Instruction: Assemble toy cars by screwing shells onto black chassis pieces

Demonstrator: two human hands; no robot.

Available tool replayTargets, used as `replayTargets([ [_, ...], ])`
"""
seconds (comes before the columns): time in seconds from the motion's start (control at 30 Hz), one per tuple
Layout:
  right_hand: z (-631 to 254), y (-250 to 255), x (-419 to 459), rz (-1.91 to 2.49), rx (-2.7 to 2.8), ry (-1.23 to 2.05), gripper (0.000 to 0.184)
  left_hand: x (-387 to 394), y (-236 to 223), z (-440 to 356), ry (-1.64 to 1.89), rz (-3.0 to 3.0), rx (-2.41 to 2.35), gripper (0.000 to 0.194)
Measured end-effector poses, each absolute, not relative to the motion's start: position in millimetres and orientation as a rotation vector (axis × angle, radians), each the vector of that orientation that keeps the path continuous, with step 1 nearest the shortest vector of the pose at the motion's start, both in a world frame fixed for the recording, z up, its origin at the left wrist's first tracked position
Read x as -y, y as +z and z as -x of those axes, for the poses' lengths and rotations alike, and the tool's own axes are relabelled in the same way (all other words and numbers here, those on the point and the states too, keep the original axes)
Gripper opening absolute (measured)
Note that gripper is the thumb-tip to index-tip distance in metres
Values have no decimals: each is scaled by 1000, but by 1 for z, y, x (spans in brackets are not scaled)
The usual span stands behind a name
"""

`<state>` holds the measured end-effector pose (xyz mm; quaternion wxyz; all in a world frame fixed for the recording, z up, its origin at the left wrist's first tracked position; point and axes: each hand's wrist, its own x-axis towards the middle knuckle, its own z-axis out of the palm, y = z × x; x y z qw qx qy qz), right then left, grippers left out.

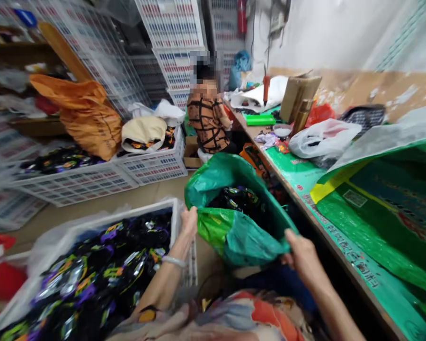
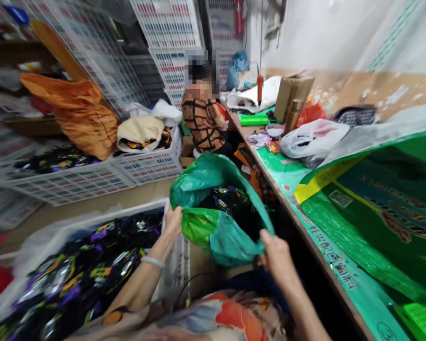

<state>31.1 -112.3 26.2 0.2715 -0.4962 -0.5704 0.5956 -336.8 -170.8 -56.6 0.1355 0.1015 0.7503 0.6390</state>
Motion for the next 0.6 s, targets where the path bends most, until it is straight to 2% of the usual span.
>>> replayTargets([
  [0.07, -59, 21, 106, 1510, 1442, 1371, 57, 201, -65, 331, 1779, -309, -2153, 30],
  [0.13, -77, 13, 98, 1622, 1409, 1286, 54, 217, -69, 320, 1728, -351, -2121, 31],
  [0.47, -81, -24, 144, 1788, 1262, 1460, 52, 185, -44, 279, 1522, -740, -1941, 26],
  [0.6, -92, -35, 158, 1815, 1199, 1490, 53, 190, -24, 277, 1363, -1007, -2210, 38],
])
